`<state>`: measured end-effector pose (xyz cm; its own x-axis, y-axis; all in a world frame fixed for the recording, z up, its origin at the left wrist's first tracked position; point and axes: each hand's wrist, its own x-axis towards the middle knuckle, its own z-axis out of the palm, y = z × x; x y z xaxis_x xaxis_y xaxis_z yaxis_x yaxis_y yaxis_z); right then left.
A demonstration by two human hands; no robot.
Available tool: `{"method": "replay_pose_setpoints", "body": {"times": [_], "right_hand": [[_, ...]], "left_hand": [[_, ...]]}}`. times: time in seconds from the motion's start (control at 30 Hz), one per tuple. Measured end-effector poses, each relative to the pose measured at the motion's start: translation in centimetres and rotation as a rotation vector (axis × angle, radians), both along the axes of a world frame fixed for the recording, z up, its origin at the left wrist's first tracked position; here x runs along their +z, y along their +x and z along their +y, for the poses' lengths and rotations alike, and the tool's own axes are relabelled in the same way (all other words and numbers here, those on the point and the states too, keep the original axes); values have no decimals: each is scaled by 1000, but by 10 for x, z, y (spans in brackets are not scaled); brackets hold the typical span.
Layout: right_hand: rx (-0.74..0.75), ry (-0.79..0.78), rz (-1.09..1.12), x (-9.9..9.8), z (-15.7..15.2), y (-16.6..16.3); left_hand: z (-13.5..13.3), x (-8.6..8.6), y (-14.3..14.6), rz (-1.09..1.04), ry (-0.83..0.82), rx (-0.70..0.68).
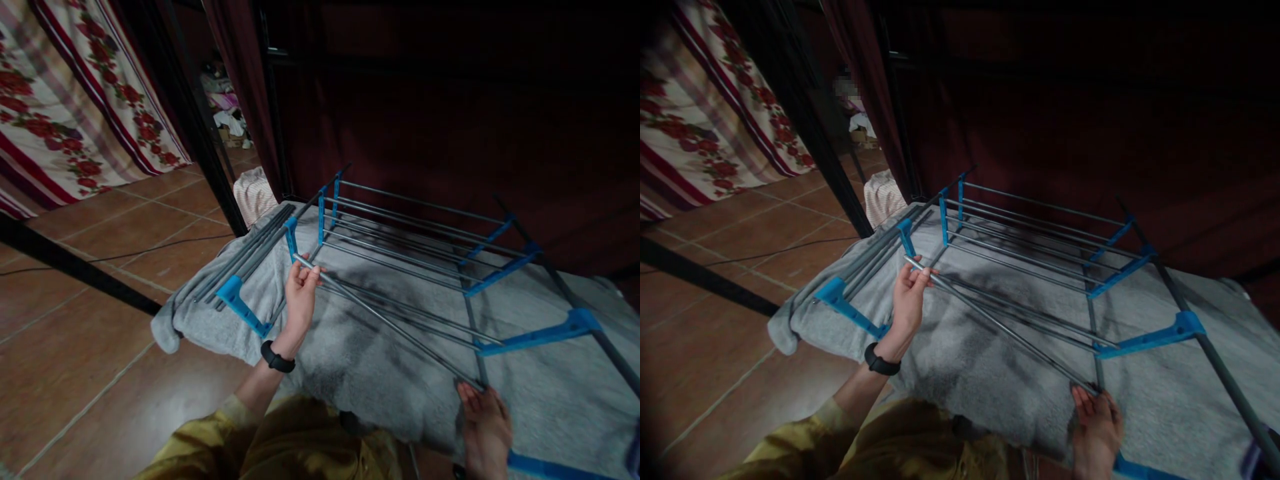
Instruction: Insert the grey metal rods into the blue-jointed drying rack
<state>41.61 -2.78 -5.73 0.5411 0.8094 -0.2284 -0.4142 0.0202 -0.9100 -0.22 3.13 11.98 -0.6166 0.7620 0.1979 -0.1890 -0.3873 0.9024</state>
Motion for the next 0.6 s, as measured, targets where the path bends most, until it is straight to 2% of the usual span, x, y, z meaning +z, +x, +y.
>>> {"method": "replay_pose_setpoints", "body": {"times": [0.1, 0.23, 0.33, 0.5, 0.6], "right_hand": [[-76, -43, -29, 1, -5, -8], [38, -37, -34, -5, -7, -6], [45, -73, -26, -4, -6, -5], [-14, -188, -26, 23, -3, -17], [58, -204, -29, 41, -1, -24]], "left_hand": [[0, 4, 8, 9, 6, -54], [-1, 6, 25, 23, 13, -143], [-4, 6, 42, 52, 23, -199], [-20, 10, 66, 215, 55, -266], [-31, 15, 74, 353, 72, -354]]}}
